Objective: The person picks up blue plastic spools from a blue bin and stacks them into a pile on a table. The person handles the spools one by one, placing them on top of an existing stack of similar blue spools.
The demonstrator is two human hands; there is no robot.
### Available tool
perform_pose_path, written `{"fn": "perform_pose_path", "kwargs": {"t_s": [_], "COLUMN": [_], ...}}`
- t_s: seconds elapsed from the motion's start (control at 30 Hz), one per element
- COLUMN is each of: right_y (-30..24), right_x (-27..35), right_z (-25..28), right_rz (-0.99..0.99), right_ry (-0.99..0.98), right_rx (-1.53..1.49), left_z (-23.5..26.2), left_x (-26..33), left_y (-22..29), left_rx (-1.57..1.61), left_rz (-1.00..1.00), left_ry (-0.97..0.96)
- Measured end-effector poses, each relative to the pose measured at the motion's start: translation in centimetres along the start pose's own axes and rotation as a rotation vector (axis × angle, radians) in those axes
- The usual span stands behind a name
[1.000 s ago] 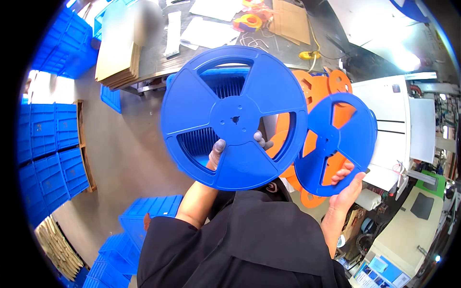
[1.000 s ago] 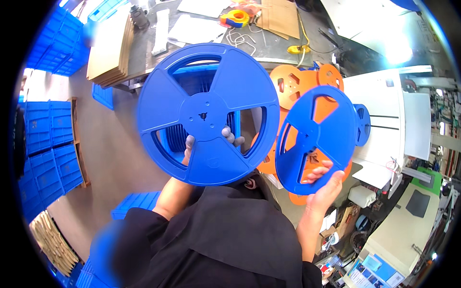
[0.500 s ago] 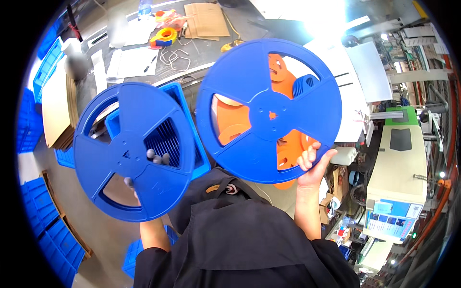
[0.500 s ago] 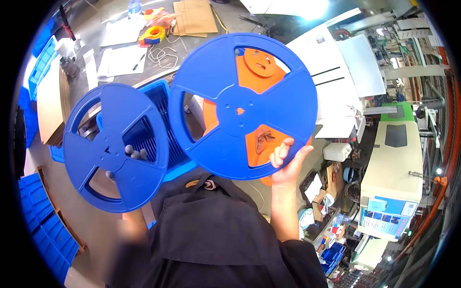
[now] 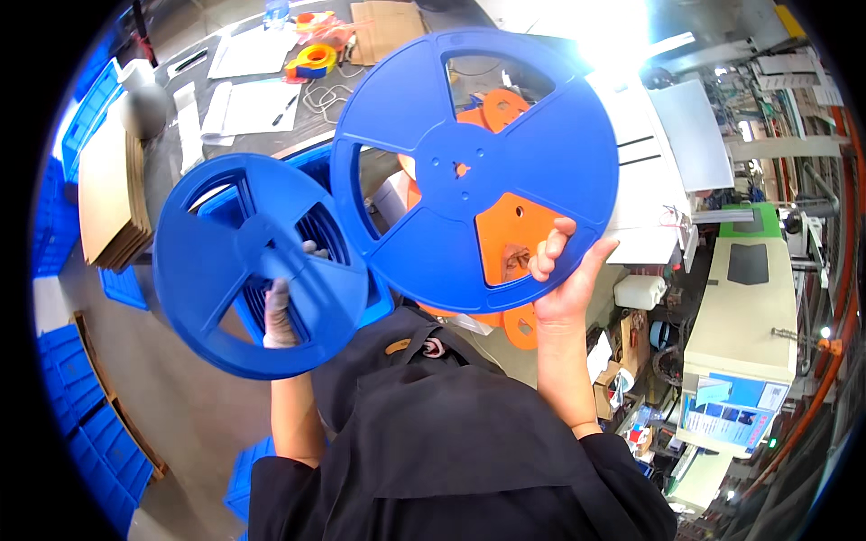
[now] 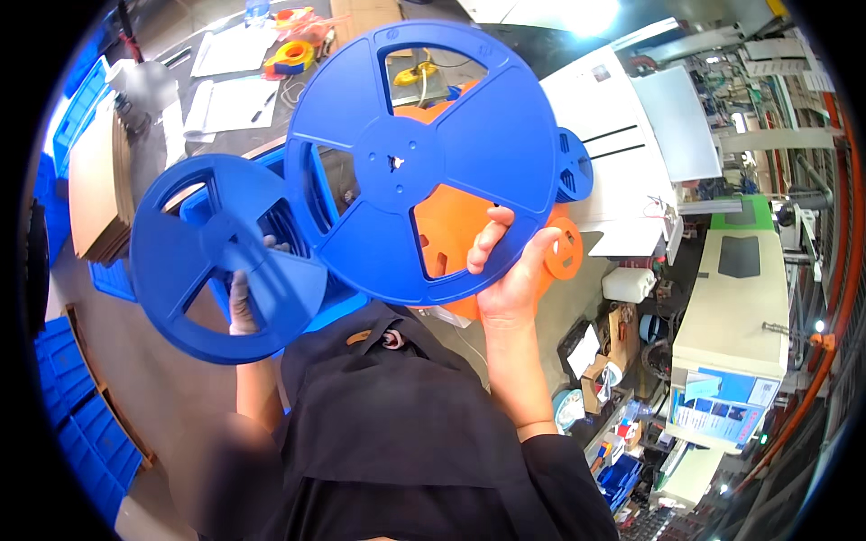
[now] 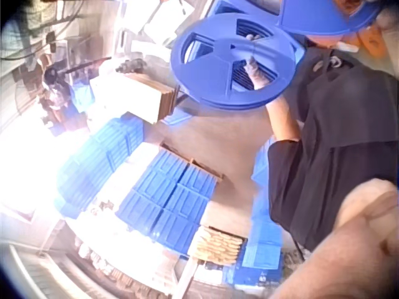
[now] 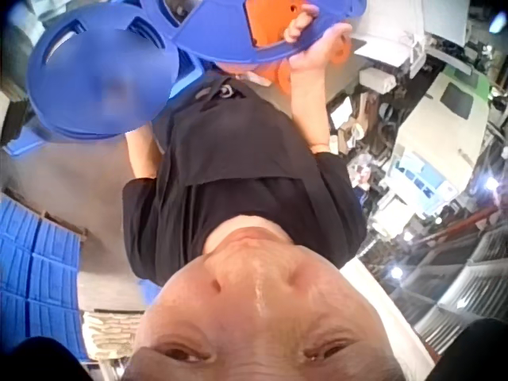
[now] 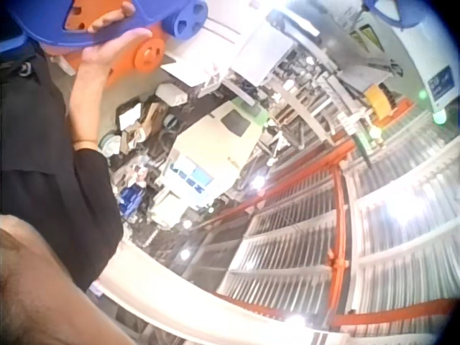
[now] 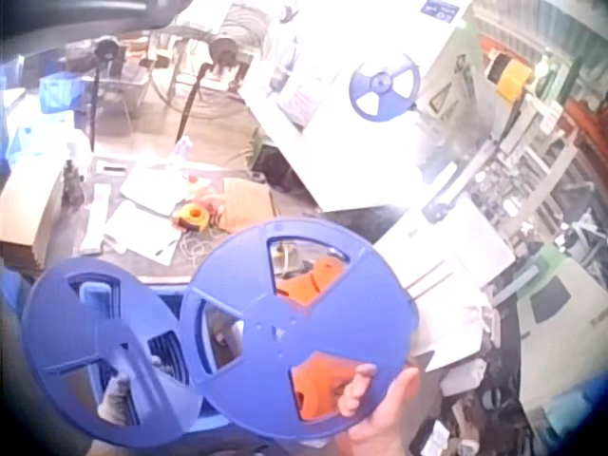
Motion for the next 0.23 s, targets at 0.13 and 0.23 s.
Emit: {"fn": "perform_pose_path", "kwargs": {"t_s": [0.13,0.23], "right_y": [0.9,5.8], "right_x": [-0.2,1.6], "right_z": [-7.2,-16.1], "right_rz": [0.023,-0.056], "right_ry": [-0.287,-0.581], "right_rx": [0.225,0.855], "left_z": [1.5,0.3], "left_x": [-1.9,-3.7], "left_y": [-1.6,-2.4], "left_rx": [-0.321,-0.293], "left_rz": [0.057,-0.017], "left_ry": [-0.063,-0.124]}}
Point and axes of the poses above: each hand's wrist, its own x-axis away from the middle knuckle, its own z-axis out of the back of the hand, y = z × x, the point moved 10 cm from there along -x, towards the middle knuckle, and after that the axes turned 9 degrees about -y, right-handed, at the moved point
